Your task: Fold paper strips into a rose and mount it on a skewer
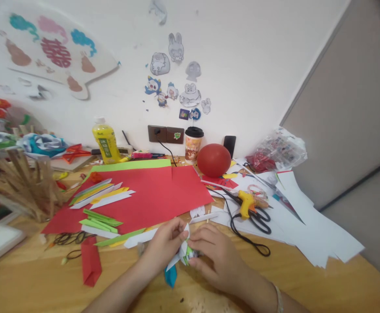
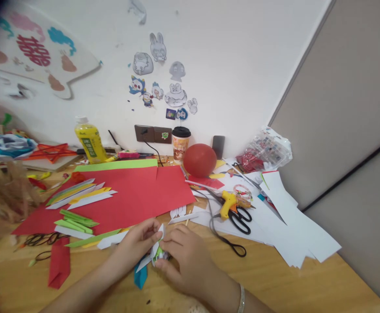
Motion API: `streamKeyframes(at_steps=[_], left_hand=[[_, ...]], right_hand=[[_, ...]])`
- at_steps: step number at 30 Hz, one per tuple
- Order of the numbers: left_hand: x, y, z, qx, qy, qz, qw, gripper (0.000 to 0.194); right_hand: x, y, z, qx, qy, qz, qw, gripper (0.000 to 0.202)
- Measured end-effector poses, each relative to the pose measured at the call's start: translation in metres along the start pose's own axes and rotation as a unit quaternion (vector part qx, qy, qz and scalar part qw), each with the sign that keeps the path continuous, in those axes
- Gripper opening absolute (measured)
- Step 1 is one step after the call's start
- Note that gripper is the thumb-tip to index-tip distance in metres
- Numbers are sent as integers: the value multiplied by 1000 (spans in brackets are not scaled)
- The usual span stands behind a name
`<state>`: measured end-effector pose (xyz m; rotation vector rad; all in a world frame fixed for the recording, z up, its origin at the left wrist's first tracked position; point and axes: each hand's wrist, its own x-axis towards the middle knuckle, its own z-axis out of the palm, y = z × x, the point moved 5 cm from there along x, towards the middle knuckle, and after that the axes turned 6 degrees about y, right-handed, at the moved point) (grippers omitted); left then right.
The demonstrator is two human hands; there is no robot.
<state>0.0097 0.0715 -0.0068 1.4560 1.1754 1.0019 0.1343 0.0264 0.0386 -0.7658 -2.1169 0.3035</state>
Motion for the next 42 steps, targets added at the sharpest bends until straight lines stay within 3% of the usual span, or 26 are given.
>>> streamKeyframes(at_steps=[5, 12, 18, 20, 22, 25, 27, 29, 34, 42], left_hand=[[1, 5, -3, -10, 0, -30, 1000, 20], [-4, 10, -5, -7, 48, -48, 998, 25], [-4, 4, -4, -10, 51, -54, 997, 24], [-4, 6, -3, -15, 40, -43, 998, 24], [-4, 9, 0, -27, 12, -39, 999, 26], [-7, 13, 5, -45, -39, -64, 996, 29], [-9, 14, 7, -45, -58, -82, 994, 30], [-10, 15, 7, -39, -58, -83, 994, 29], [-5, 12, 8, -43, -78, -67, 994, 23], [-6, 9, 5, 50, -50, -53, 996, 15]], right_hand=[[-2, 4, 0, -4, 4, 61, 998, 33], [-2, -5, 1, -6, 10, -16, 1000, 33], [-4, -7, 1, -11, 20, -58, 998, 37], [-2, -2, -1, 40, 22, -19, 999, 31], [0, 13, -4, 106, 44, 90, 989, 27], [-4, 40, -2, 207, 69, 288, 932, 22], [-7, 48, 7, 277, 32, 350, 895, 22], [-9, 50, 13, 315, 4, 372, 873, 21], [-13, 53, 16, 320, 10, 409, 855, 19], [-16, 55, 19, 271, 1, 404, 874, 14]])
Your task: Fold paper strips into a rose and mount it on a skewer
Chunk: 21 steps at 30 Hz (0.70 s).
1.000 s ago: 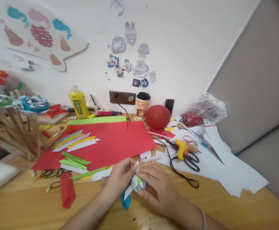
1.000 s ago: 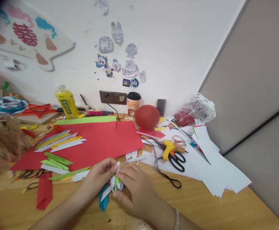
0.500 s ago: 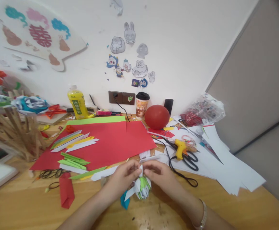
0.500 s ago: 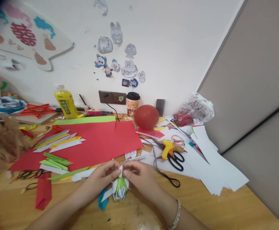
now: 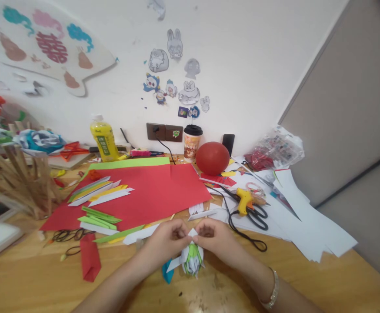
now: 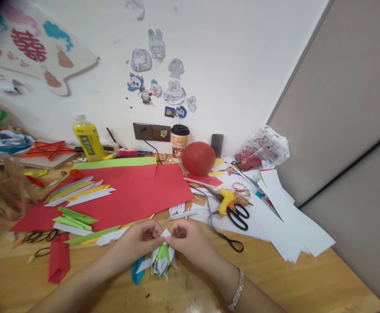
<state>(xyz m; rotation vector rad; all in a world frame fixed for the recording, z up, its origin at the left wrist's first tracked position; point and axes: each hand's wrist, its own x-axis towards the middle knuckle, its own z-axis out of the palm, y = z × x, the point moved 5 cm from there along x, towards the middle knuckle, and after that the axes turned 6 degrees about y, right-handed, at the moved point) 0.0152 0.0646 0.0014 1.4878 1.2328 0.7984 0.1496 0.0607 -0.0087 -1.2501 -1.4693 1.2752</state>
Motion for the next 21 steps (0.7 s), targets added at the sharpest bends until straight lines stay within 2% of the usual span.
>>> streamKeyframes(at_steps=[5, 8, 12, 15, 17, 19, 21], left_hand=[[-3, 3, -2, 16, -9, 14, 1000, 16], [-3, 5, -3, 21, -27, 19, 999, 11], [-4, 7, -6, 99, -11, 54, 994, 11], [-5, 10, -5, 162, -3, 102, 981, 13], [-6, 11, -4, 179, 0, 111, 978, 14], [-5, 12, -4, 180, 3, 109, 978, 14], [-5, 15, -4, 183, 17, 122, 975, 15]], right_hand=[[-1, -8, -2, -73, 24, -44, 996, 9], [-2, -15, -4, -98, 7, -71, 993, 5], [-3, -18, -6, -152, -42, -89, 983, 5], [-4, -22, -8, -218, -34, -119, 968, 6], [-5, -25, -8, -243, -28, -149, 958, 6], [-5, -25, -7, -225, -24, -155, 962, 6], [-2, -20, -7, -160, -27, -126, 979, 4]])
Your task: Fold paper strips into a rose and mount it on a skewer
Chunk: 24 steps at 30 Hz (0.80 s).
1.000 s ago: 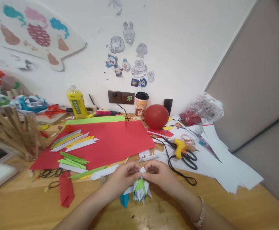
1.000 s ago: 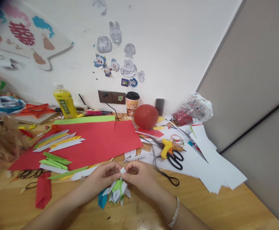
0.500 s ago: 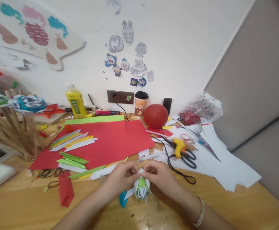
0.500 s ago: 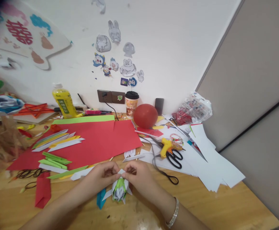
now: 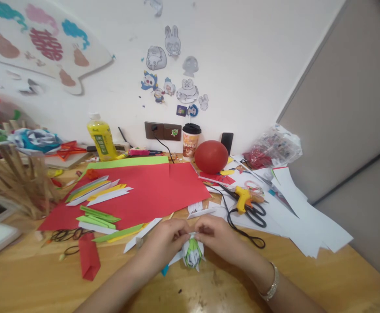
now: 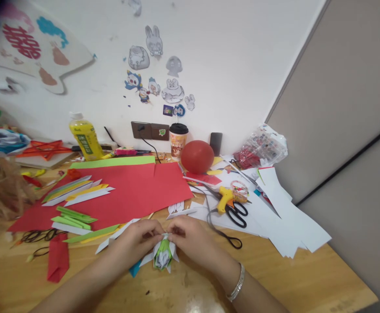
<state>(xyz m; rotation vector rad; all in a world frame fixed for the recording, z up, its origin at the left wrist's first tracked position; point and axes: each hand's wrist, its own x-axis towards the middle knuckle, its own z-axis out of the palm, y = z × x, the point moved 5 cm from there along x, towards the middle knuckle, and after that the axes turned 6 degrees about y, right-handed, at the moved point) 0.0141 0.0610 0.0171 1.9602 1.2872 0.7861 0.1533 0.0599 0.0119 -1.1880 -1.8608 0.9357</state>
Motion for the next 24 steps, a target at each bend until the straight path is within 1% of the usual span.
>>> streamKeyframes(at_steps=[3, 6, 11, 14, 17, 19, 21, 23, 24], left_hand=[[0, 4, -4, 0, 36, 32, 999, 17], [-2, 5, -7, -10, 45, 38, 998, 18], [-3, 8, -10, -4, 45, 34, 998, 17], [-5, 14, -11, 9, 46, 55, 997, 18], [-6, 17, -9, 7, 41, 77, 996, 20], [-5, 14, -6, -8, 39, 63, 997, 20], [-2, 5, -3, -58, 41, 20, 997, 16], [1, -3, 1, -163, 51, -31, 985, 11], [1, -7, 3, -226, 55, -59, 971, 17]], right_hand=[[2, 9, 3, 111, -8, 55, 992, 4], [3, 8, 3, 148, -19, 70, 986, 8], [1, -8, -4, 148, -53, 61, 986, 16], [-1, -12, -6, 131, -70, 55, 987, 16], [0, -12, -7, 95, -65, 47, 992, 14], [0, -12, -7, 75, -61, 37, 995, 14], [0, -13, -7, 63, -53, 30, 996, 13], [0, -14, -8, 56, -30, 21, 998, 13], [1, -14, -9, 58, -15, 19, 998, 14]])
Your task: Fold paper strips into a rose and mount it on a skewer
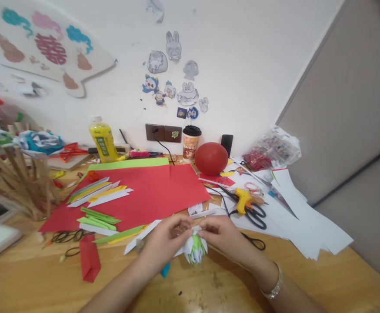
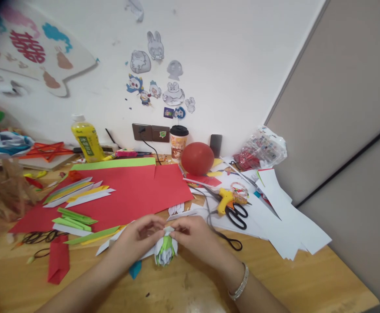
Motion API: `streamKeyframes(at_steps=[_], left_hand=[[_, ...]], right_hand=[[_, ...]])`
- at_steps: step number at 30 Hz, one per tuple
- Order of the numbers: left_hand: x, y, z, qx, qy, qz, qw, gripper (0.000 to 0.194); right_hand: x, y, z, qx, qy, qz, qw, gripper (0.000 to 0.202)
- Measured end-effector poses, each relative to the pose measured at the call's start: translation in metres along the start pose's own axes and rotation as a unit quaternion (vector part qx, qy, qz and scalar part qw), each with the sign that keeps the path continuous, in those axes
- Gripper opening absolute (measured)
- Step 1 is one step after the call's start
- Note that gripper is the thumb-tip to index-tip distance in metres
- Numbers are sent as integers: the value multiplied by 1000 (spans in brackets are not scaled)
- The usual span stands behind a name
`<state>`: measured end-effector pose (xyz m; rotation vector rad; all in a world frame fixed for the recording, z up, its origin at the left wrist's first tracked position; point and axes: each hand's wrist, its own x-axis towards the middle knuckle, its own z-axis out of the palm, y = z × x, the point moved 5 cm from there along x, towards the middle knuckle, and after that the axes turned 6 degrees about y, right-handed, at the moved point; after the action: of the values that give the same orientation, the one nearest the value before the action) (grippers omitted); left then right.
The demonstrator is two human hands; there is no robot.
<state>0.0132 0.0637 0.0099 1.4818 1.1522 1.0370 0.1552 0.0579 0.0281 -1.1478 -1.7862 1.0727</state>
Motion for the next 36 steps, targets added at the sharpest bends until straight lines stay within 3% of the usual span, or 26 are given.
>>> streamKeyframes(at_steps=[3, 5, 7, 9, 15, 21, 25, 29, 34, 36], left_hand=[[-3, -9, 7, -175, -2, -100, 979, 36], [-9, -8, 18, -280, -52, -150, 947, 41], [-15, -5, 27, -343, -110, -187, 914, 42], [-17, -6, 30, -353, -123, -208, 904, 39], [-11, -10, 17, -314, -9, -198, 929, 35], [-13, -7, 14, -256, 38, -229, 938, 45], [-10, -13, 5, -191, 134, -189, 954, 45], [-10, -19, 4, -182, 174, -179, 951, 41], [-13, -15, -5, -194, 235, -133, 943, 36], [-14, -14, -7, -201, 238, -133, 941, 34]], right_hand=[[2, 4, -2, 47, 55, 6, 997, 15], [3, 8, -2, 82, 83, 16, 993, 17], [5, 11, -4, 89, 101, 16, 991, 17], [6, 11, -6, 74, 106, 5, 992, 18], [2, -4, -6, 6, 75, -44, 996, 30], [-6, -19, 11, -95, 84, -165, 978, 29], [-11, -17, 18, -129, 142, -217, 957, 26], [-21, -20, 26, -191, 184, -263, 928, 31], [-38, -37, 42, -302, 156, -367, 866, 49], [-40, -40, 42, -307, 141, -372, 864, 51]])
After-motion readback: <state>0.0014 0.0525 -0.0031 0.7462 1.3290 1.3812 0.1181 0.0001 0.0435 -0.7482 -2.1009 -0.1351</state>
